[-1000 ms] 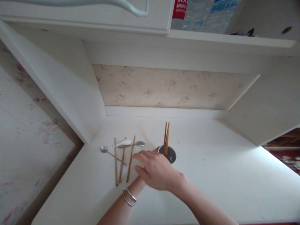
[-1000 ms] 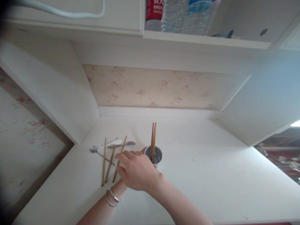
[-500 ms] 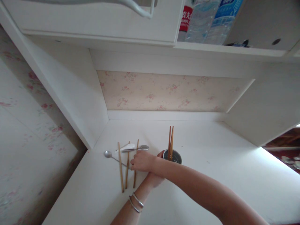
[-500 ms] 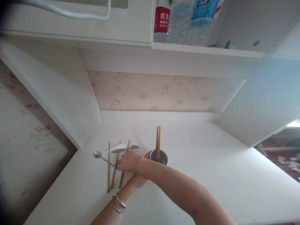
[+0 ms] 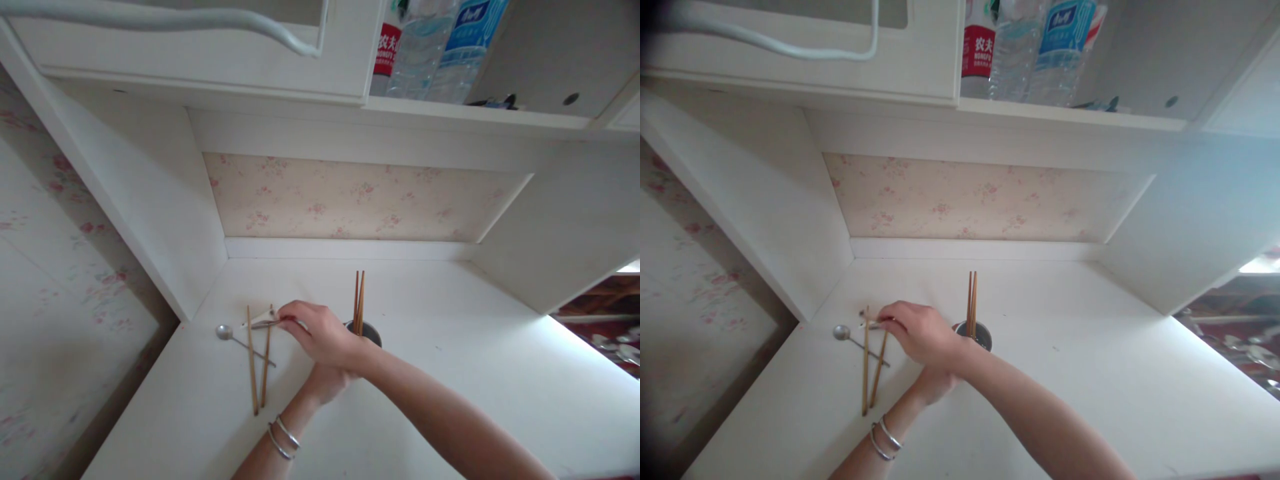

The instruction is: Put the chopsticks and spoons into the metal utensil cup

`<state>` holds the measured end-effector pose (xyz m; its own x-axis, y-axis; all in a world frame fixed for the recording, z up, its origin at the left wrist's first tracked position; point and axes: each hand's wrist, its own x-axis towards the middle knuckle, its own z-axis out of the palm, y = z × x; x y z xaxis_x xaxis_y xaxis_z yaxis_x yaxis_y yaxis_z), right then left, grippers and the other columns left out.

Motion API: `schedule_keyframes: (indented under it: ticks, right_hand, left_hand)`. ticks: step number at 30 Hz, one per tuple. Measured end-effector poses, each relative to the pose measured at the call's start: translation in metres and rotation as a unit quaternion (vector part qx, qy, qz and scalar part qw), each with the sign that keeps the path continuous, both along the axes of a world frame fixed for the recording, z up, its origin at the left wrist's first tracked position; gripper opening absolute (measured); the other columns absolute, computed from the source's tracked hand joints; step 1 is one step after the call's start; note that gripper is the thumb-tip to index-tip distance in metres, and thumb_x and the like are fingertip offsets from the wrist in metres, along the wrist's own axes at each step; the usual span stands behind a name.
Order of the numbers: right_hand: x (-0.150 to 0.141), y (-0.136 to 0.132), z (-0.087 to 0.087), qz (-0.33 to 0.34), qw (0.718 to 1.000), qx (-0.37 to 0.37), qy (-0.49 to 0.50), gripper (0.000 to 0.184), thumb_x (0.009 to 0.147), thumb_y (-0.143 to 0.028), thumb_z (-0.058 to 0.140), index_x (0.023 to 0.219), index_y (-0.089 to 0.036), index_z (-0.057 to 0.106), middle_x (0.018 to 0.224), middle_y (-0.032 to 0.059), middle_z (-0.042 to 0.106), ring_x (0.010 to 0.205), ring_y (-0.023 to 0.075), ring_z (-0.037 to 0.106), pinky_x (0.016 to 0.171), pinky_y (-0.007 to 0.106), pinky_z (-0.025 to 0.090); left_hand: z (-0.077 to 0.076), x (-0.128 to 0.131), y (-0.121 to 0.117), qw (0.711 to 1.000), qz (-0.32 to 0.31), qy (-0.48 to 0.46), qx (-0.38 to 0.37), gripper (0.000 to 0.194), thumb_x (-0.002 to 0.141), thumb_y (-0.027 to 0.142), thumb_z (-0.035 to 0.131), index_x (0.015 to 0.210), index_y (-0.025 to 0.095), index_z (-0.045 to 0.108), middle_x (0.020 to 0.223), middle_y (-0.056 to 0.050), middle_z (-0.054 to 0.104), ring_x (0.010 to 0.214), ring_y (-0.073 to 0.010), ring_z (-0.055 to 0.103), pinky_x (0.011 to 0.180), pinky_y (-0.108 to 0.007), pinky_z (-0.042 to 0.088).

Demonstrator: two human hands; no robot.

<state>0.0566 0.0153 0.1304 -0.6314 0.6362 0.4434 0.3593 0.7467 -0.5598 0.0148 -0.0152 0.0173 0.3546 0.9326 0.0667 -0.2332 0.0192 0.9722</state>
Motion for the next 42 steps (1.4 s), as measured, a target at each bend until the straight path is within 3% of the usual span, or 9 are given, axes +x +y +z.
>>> schedule_keyframes:
  ticks: [7, 16, 21, 24, 31, 34, 37, 39, 42]
  right_hand:
    - [0.053, 0.014, 0.018, -0.143, 0.902, -0.208, 0.350, 0.023, 0.085, -0.039, 0.061, 0.098, -0.020, 0.059, 0.088, 0.0030, 0.068, 0.077, 0.0151, 0.066, 0.066, 0.030, 0.059]
    - [0.127, 0.019, 0.025, -0.228, 0.846, -0.166, 0.452, 0.022, 0.082, -0.039, 0.066, 0.093, -0.020, 0.062, 0.087, 0.0014, 0.066, 0.075, 0.0129, 0.063, 0.061, 0.025, 0.057]
    - [0.151, 0.008, 0.035, -0.244, 0.826, -0.069, 0.503, 0.013, 0.087, -0.035, 0.061, 0.094, -0.024, 0.059, 0.091, 0.0000, 0.064, 0.054, 0.0059, 0.050, 0.041, 0.015, 0.043]
    - [0.162, 0.002, 0.040, -0.234, 0.809, -0.032, 0.539, 0.011, 0.089, -0.035, 0.059, 0.098, -0.028, 0.057, 0.101, -0.0008, 0.065, 0.063, 0.0070, 0.061, 0.048, 0.016, 0.049]
    - [0.166, 0.003, 0.006, -0.235, 0.832, -0.102, 0.493, 0.017, 0.088, -0.037, 0.060, 0.096, -0.023, 0.067, 0.095, 0.0028, 0.070, 0.092, 0.0175, 0.069, 0.090, 0.040, 0.054]
    - [0.164, 0.005, -0.009, -0.267, 0.852, -0.109, 0.436, 0.032, 0.081, -0.032, 0.069, 0.112, -0.024, 0.064, 0.115, 0.0057, 0.066, 0.089, 0.0183, 0.070, 0.086, 0.039, 0.056]
    - [0.160, 0.004, -0.016, -0.279, 0.866, -0.088, 0.406, 0.063, 0.079, -0.029, 0.070, 0.136, -0.034, 0.044, 0.152, 0.0084, 0.031, 0.083, 0.0152, 0.071, 0.076, 0.033, 0.060]
    - [0.157, 0.004, -0.019, -0.290, 0.877, -0.075, 0.374, 0.079, 0.078, -0.027, 0.070, 0.144, -0.040, 0.028, 0.158, 0.0086, 0.013, 0.081, 0.0139, 0.070, 0.071, 0.030, 0.061]
    - [0.153, 0.006, -0.026, -0.301, 0.892, -0.089, 0.325, 0.097, 0.078, -0.024, 0.070, 0.147, -0.044, 0.006, 0.159, 0.0096, 0.010, 0.079, 0.0135, 0.070, 0.067, 0.029, 0.061]
  left_hand:
    - [0.006, 0.008, 0.001, 1.000, -0.011, -0.021, -0.005, 0.073, 0.061, 0.023, 0.084, 0.124, 0.019, 0.048, 0.118, -0.011, 0.064, 0.106, -0.0272, 0.061, 0.095, -0.042, 0.046]
    - [0.010, 0.007, 0.000, 0.999, -0.021, -0.037, -0.013, 0.077, 0.062, 0.022, 0.084, 0.130, 0.022, 0.046, 0.127, -0.013, 0.060, 0.114, -0.0274, 0.058, 0.102, -0.044, 0.041]
    - [0.010, 0.007, 0.001, 1.000, -0.015, -0.023, -0.008, 0.076, 0.062, 0.023, 0.084, 0.129, 0.022, 0.047, 0.127, -0.012, 0.060, 0.113, -0.0271, 0.058, 0.102, -0.044, 0.041]
    - [0.008, 0.007, 0.002, 1.000, -0.015, -0.014, -0.008, 0.078, 0.061, 0.023, 0.085, 0.129, 0.022, 0.047, 0.126, -0.012, 0.060, 0.112, -0.0268, 0.059, 0.102, -0.044, 0.041]
    - [0.007, 0.008, 0.002, 1.000, -0.016, -0.016, -0.021, 0.078, 0.062, 0.022, 0.084, 0.129, 0.022, 0.045, 0.128, -0.012, 0.059, 0.114, -0.0260, 0.058, 0.102, -0.043, 0.041]
    - [0.007, 0.008, 0.002, 1.000, -0.018, -0.017, -0.018, 0.077, 0.062, 0.021, 0.084, 0.129, 0.022, 0.046, 0.128, -0.012, 0.059, 0.115, -0.0267, 0.057, 0.103, -0.043, 0.040]
    - [0.008, 0.009, 0.002, 1.000, -0.016, -0.017, -0.018, 0.077, 0.062, 0.021, 0.084, 0.129, 0.022, 0.046, 0.128, -0.012, 0.059, 0.115, -0.0272, 0.057, 0.102, -0.043, 0.040]
    - [0.008, 0.009, 0.002, 1.000, -0.019, -0.019, -0.017, 0.077, 0.062, 0.020, 0.084, 0.129, 0.022, 0.045, 0.128, -0.012, 0.059, 0.115, -0.0272, 0.057, 0.102, -0.043, 0.041]
    - [0.006, 0.009, 0.003, 0.999, -0.022, -0.022, -0.016, 0.077, 0.062, 0.019, 0.084, 0.129, 0.021, 0.045, 0.129, -0.012, 0.059, 0.115, -0.0270, 0.057, 0.103, -0.043, 0.040]
